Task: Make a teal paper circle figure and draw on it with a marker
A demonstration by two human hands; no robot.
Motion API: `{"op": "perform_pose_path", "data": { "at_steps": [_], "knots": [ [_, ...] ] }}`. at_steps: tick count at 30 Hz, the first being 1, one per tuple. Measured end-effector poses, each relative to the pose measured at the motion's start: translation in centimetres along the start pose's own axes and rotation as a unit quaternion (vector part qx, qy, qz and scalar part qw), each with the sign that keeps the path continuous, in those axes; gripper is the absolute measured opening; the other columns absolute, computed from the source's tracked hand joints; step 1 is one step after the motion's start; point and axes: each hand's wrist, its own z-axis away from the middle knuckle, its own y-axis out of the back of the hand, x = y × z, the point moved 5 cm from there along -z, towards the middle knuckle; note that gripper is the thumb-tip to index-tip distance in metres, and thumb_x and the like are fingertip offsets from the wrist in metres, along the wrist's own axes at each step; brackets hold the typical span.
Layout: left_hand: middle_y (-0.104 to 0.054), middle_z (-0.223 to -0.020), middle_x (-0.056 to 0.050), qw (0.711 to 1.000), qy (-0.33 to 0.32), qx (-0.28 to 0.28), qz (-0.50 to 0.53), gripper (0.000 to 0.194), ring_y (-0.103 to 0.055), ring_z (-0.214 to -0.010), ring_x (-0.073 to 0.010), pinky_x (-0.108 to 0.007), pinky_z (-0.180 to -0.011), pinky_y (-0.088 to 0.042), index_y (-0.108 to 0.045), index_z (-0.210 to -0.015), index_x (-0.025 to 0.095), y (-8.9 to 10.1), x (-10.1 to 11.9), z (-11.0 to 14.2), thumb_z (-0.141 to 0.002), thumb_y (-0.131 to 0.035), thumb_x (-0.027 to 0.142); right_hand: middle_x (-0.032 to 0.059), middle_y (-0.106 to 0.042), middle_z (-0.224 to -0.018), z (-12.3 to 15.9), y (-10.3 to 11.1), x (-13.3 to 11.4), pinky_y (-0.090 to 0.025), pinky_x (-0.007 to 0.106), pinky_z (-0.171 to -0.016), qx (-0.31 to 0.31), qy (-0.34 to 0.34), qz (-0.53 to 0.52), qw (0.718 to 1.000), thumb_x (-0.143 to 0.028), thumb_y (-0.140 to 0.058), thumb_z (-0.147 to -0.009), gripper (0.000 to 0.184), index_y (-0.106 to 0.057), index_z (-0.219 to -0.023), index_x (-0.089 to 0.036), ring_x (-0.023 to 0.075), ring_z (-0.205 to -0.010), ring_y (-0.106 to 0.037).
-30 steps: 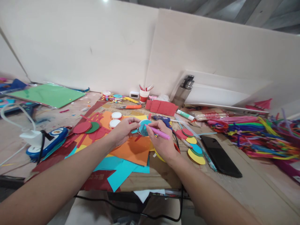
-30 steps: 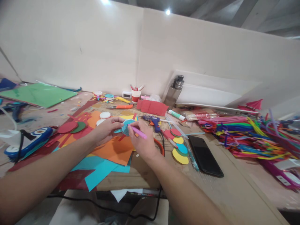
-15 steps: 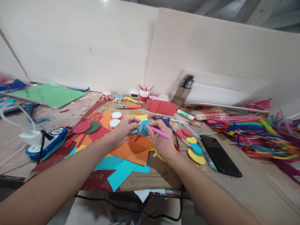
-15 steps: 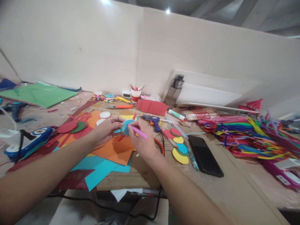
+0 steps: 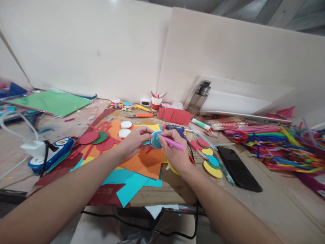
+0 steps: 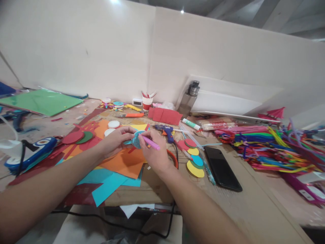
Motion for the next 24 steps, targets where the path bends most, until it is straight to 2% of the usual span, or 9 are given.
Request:
{"op": "perform_pose_path", "data": {
  "at_steps": [7,24],
  "knots": [
    [-0.062,-0.078,-0.001,1.0,0.001,-0.005,-0.023,0.021,-0.062,-0.065,-0.0109,-0.022,-0.058,-0.052,-0.061,-0.084,0.015,-0.01,0.11,0.13,-0.069,-0.072,0.025,0.0022,-0.065,-0.078,0.04,-0.03,0.11,-0.047,0.029,-0.066,0.003,0.003,-0.013,1.0,-0.031,-0.061,-0.087,0.011,-0.061,-0.084,-0.02,0.0149,-0.072,-0.06],
    [-0.062,-0.072,0.0,1.0,0.004,-0.013,-0.015,0.02,-0.062,-0.059,-0.011,-0.024,-0.054,-0.055,-0.059,-0.085,0.015,-0.28,0.18,0.22,-0.07,-0.07,0.022,0.0028,-0.065,-0.079,0.1,0.01,-0.1,-0.047,0.028,-0.066,0.0,0.004,-0.009,1.0,-0.03,-0.06,-0.088,0.011,-0.061,-0.084,-0.02,0.0144,-0.072,-0.06]
  ]
}}
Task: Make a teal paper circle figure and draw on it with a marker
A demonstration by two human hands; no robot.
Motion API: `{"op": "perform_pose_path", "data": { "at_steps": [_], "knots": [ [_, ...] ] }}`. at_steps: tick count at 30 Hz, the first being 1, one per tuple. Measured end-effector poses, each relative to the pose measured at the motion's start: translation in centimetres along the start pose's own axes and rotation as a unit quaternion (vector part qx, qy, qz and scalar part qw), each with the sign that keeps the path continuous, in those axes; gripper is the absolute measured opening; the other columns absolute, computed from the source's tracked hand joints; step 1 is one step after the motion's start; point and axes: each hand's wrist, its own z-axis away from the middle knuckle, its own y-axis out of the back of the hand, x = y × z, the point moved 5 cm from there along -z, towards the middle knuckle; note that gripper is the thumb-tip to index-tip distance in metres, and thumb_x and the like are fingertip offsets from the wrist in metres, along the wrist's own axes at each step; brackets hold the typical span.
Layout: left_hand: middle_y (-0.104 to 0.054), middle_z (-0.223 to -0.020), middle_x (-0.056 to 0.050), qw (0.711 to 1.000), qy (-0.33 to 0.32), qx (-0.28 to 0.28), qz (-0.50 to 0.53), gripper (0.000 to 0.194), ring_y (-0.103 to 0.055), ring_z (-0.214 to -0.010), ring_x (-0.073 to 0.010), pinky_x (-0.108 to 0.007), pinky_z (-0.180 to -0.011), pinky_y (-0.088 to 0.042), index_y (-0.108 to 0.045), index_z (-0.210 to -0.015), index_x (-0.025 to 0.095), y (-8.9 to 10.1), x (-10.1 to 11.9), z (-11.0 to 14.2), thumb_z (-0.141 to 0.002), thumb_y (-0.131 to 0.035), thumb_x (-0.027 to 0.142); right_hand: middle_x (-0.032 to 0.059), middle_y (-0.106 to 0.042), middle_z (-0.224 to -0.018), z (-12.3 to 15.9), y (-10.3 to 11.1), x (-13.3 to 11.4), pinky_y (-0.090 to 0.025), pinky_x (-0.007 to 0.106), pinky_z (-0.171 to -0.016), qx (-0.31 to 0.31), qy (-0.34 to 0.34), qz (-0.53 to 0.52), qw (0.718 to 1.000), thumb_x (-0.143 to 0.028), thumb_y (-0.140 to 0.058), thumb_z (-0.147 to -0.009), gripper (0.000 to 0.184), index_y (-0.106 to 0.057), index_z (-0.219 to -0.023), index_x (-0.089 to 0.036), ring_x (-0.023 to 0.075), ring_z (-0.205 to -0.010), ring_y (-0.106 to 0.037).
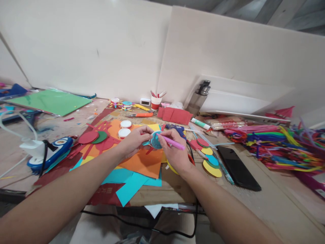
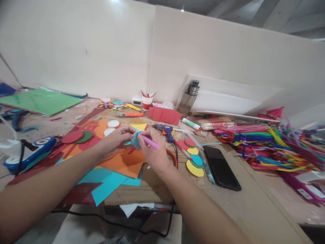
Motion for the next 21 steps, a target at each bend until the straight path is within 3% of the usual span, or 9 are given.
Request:
{"op": "perform_pose_path", "data": {
  "at_steps": [4,21],
  "knots": [
    [-0.062,-0.074,0.0,1.0,-0.007,-0.004,0.01,0.021,-0.065,-0.063,-0.0136,-0.029,-0.06,-0.058,-0.057,-0.085,0.015,0.01,-0.05,-0.05,-0.07,-0.071,0.022,0.0025,-0.064,-0.077,-0.01,0.01,0.04,-0.048,0.028,-0.066,0.003,0.007,0.002,1.0,-0.03,-0.06,-0.087,0.011,-0.06,-0.083,-0.02,0.0144,-0.072,-0.06],
    [-0.059,-0.071,0.001,1.0,-0.011,-0.01,0.02,0.022,-0.062,-0.059,-0.0121,-0.026,-0.055,-0.054,-0.056,-0.083,0.015,-0.05,0.16,-0.02,-0.068,-0.071,0.021,0.0022,-0.064,-0.076,-0.06,0.07,0.13,-0.047,0.028,-0.063,-0.007,0.011,0.013,1.0,-0.031,-0.06,-0.088,0.013,-0.059,-0.081,-0.02,0.0141,-0.069,-0.06]
  ]
}}
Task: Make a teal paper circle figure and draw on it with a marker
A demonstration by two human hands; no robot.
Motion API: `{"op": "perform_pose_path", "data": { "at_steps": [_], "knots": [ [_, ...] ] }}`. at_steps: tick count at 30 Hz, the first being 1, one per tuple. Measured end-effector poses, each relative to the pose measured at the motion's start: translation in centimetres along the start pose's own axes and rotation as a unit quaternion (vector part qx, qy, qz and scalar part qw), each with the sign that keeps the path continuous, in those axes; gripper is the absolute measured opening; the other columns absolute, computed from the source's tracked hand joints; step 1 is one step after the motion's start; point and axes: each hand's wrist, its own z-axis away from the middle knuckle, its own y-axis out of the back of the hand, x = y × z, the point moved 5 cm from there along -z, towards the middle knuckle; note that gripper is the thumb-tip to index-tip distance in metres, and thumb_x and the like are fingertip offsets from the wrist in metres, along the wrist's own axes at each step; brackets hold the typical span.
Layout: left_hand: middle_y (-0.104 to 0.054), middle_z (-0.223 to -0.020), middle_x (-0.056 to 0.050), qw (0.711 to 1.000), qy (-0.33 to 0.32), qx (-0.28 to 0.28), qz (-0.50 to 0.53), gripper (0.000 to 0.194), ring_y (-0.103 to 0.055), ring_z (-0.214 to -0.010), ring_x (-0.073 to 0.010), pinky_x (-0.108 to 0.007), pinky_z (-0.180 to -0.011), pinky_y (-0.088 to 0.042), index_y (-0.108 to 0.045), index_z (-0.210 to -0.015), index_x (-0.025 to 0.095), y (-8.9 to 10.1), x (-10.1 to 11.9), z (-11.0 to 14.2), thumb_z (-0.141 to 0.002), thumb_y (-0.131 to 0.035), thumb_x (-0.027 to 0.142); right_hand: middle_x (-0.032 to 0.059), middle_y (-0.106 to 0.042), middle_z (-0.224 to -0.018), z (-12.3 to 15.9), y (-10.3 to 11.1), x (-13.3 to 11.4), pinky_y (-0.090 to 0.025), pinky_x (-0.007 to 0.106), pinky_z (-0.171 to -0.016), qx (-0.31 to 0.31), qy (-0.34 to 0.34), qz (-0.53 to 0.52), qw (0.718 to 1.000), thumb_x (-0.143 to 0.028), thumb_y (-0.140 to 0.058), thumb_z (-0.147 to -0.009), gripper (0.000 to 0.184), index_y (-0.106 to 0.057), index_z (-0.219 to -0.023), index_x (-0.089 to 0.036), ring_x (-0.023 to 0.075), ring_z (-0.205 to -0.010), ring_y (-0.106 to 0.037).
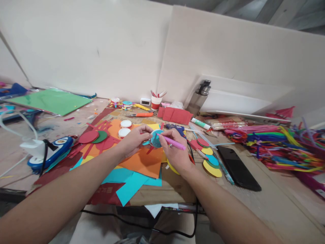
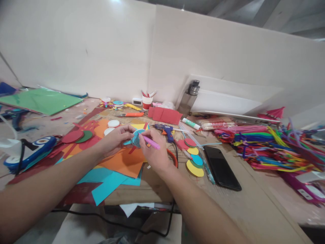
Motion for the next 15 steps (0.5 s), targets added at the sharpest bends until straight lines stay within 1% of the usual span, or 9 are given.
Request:
{"op": "perform_pose_path", "data": {
  "at_steps": [4,8,15],
  "knots": [
    [-0.058,-0.071,0.002,1.0,0.0,0.007,0.0,0.024,-0.061,-0.06,-0.0111,-0.023,-0.055,-0.052,-0.055,-0.082,0.016,0.08,0.04,0.06,-0.067,-0.072,0.022,0.0021,-0.064,-0.075,-0.05,0.1,-0.17,-0.047,0.028,-0.063,0.002,0.003,0.01,1.0,-0.031,-0.059,-0.088,0.013,-0.058,-0.08,-0.02,0.014,-0.068,-0.059],
    [-0.058,-0.07,0.002,1.0,-0.001,0.004,-0.003,0.024,-0.061,-0.061,-0.0117,-0.024,-0.055,-0.052,-0.056,-0.083,0.016,0.02,0.09,0.13,-0.067,-0.072,0.022,0.0018,-0.063,-0.074,-0.11,0.15,-0.27,-0.046,0.028,-0.062,0.002,0.0,0.013,1.0,-0.031,-0.059,-0.087,0.014,-0.058,-0.079,-0.02,0.0138,-0.067,-0.058],
    [-0.066,-0.08,-0.002,1.0,0.011,-0.004,0.005,0.029,-0.061,-0.065,-0.0114,-0.023,-0.057,-0.052,-0.063,-0.094,0.016,-0.22,0.25,0.18,-0.067,-0.071,0.021,0.0015,-0.062,-0.073,-0.08,0.13,-0.27,-0.046,0.028,-0.061,0.005,-0.001,0.017,1.0,-0.031,-0.059,-0.087,0.014,-0.057,-0.078,-0.021,0.0138,-0.066,-0.056]
  ]
}}
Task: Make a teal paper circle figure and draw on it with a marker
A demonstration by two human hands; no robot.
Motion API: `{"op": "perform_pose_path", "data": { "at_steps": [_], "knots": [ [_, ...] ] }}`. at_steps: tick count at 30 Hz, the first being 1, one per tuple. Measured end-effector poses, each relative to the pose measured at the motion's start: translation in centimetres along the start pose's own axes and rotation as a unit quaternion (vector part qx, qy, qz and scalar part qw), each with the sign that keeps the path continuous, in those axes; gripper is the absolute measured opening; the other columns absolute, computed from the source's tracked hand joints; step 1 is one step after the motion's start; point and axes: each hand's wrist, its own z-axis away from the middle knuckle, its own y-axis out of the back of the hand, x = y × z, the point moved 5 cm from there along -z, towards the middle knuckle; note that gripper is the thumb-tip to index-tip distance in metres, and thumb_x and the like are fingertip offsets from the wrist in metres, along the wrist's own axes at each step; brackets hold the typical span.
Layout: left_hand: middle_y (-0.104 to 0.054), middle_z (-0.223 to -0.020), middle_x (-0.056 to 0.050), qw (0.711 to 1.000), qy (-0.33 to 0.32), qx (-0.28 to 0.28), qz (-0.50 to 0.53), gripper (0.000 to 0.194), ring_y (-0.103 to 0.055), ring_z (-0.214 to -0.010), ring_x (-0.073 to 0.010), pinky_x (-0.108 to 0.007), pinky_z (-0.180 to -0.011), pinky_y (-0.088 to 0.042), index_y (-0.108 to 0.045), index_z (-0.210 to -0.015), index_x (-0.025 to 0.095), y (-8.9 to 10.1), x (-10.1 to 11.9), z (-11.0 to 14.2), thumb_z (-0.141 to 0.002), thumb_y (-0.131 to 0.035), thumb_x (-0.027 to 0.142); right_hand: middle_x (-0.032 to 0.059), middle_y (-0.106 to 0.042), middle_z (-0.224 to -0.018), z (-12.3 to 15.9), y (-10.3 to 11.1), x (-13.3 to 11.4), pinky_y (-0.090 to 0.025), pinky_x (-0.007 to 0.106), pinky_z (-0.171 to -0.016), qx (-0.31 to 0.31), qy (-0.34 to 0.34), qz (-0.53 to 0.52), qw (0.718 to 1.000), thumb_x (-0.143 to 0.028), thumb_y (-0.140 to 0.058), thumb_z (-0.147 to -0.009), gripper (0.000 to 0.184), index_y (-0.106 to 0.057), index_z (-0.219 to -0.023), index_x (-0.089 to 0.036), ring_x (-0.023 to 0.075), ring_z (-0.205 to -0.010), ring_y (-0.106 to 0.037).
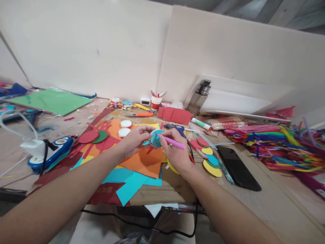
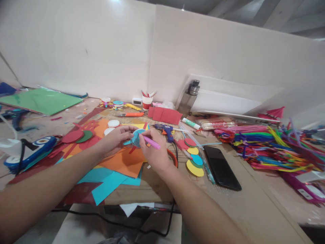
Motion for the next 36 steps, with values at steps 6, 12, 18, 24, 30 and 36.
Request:
{"op": "perform_pose_path", "data": {
  "at_steps": [6,12,18,24,30,36],
  "knots": [
    [-0.066,-0.084,-0.003,1.0,-0.003,-0.005,0.0,0.03,-0.061,-0.066,-0.0117,-0.022,-0.054,-0.049,-0.065,-0.096,0.016,0.03,-0.05,-0.1,-0.067,-0.072,0.021,0.0017,-0.062,-0.073,-0.03,0.05,-0.06,-0.045,0.028,-0.062,-0.001,-0.003,-0.002,1.0,-0.03,-0.059,-0.087,0.014,-0.057,-0.077,-0.021,0.0138,-0.066,-0.056],
    [-0.065,-0.079,-0.003,1.0,-0.002,-0.003,0.005,0.029,-0.059,-0.062,-0.011,-0.02,-0.051,-0.047,-0.065,-0.094,0.015,-0.05,0.01,-0.04,-0.066,-0.071,0.019,0.001,-0.06,-0.071,-0.12,0.13,-0.08,-0.044,0.028,-0.062,0.004,-0.002,0.007,1.0,-0.029,-0.059,-0.086,0.014,-0.056,-0.076,-0.021,0.0136,-0.065,-0.055],
    [-0.065,-0.081,-0.003,1.0,-0.004,0.0,0.008,0.028,-0.06,-0.063,-0.0111,-0.022,-0.055,-0.049,-0.064,-0.092,0.015,-0.05,0.07,0.02,-0.065,-0.072,0.019,0.0013,-0.06,-0.072,-0.1,0.2,-0.09,-0.044,0.028,-0.063,0.003,-0.001,0.01,1.0,-0.029,-0.058,-0.086,0.013,-0.056,-0.077,-0.02,0.0138,-0.066,-0.055],
    [-0.067,-0.081,-0.003,1.0,-0.003,0.003,0.009,0.028,-0.06,-0.063,-0.011,-0.022,-0.054,-0.049,-0.064,-0.092,0.015,-0.12,0.02,0.01,-0.065,-0.071,0.018,0.0007,-0.06,-0.071,-0.12,0.27,-0.13,-0.044,0.027,-0.062,0.004,-0.001,0.011,1.0,-0.028,-0.058,-0.086,0.013,-0.055,-0.077,-0.021,0.0135,-0.065,-0.055],
    [-0.068,-0.084,-0.004,1.0,-0.002,0.003,0.009,0.03,-0.06,-0.064,-0.0107,-0.022,-0.056,-0.05,-0.065,-0.093,0.014,-0.11,0.06,0.08,-0.065,-0.071,0.017,-0.0003,-0.059,-0.069,-0.17,0.4,-0.35,-0.043,0.026,-0.06,0.01,0.0,-0.004,1.0,-0.026,-0.057,-0.086,0.012,-0.054,-0.076,-0.021,0.0127,-0.062,-0.055],
    [-0.069,-0.088,-0.005,1.0,-0.001,-0.006,0.01,0.031,-0.063,-0.067,-0.0128,-0.025,-0.06,-0.053,-0.065,-0.095,0.015,-0.03,-0.09,0.01,-0.066,-0.073,0.02,-0.0007,-0.059,-0.069,-0.21,0.42,-0.37,-0.044,0.026,-0.059,0.014,-0.001,-0.009,1.0,-0.026,-0.057,-0.085,0.011,-0.053,-0.077,-0.021,0.0126,-0.062,-0.055]
  ]
}}
